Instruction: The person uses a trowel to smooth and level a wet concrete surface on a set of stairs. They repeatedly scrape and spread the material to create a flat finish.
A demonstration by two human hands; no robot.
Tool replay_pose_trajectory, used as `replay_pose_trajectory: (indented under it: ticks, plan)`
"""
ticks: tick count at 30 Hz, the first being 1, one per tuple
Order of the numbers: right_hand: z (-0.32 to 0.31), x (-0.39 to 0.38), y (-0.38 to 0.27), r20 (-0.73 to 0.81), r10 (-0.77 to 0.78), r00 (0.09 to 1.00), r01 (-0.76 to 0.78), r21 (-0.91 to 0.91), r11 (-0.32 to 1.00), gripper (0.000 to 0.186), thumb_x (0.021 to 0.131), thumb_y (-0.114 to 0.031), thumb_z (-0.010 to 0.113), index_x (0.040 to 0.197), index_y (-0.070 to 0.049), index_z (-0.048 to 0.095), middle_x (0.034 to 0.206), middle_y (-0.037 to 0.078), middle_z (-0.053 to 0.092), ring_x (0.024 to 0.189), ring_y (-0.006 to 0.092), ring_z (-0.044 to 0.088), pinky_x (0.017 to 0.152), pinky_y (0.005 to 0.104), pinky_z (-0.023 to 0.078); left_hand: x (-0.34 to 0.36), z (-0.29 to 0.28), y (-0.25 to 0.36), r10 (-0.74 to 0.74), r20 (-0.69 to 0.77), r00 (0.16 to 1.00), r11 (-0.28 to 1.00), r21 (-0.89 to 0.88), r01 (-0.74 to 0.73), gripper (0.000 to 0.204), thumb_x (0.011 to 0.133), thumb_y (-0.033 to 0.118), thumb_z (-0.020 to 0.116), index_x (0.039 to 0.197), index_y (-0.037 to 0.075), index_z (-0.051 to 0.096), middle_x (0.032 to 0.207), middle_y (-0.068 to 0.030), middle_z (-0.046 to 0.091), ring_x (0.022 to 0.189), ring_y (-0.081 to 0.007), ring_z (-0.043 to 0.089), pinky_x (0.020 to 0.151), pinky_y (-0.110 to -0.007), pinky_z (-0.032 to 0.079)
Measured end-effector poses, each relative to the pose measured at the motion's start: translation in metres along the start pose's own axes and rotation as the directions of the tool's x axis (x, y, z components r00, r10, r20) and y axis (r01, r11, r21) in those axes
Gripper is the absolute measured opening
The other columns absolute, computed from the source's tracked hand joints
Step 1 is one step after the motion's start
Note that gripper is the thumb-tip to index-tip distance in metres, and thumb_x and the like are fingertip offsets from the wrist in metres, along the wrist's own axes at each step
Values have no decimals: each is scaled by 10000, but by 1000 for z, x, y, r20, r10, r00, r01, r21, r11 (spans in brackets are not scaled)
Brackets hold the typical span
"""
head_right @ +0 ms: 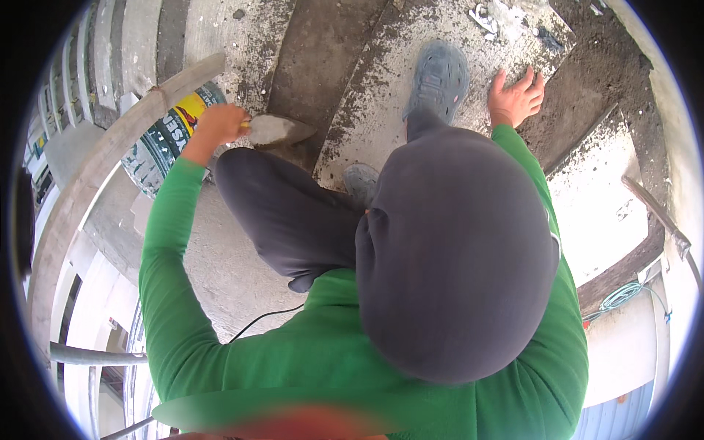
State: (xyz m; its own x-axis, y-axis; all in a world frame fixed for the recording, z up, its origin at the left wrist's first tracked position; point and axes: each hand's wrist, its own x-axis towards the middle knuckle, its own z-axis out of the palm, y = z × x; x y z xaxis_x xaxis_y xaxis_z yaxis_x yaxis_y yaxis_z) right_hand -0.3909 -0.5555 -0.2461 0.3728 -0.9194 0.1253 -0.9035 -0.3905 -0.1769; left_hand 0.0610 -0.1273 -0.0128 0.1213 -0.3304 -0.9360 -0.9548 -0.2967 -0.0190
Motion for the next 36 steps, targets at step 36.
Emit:
replay_pose_trajectory:
  ticks: [36]
  plan:
    - [1,-1,8,17,38,999,-38,-35,999,818,988,-689,599,1639,-226,423,1697,122,348,1563,366,304,1249,594,270,95,-149,-8,52,247,968,995,-93,-30,308,961,383,821,1097,109,856,780,-102,754,674,-206,680,633,-403,545]
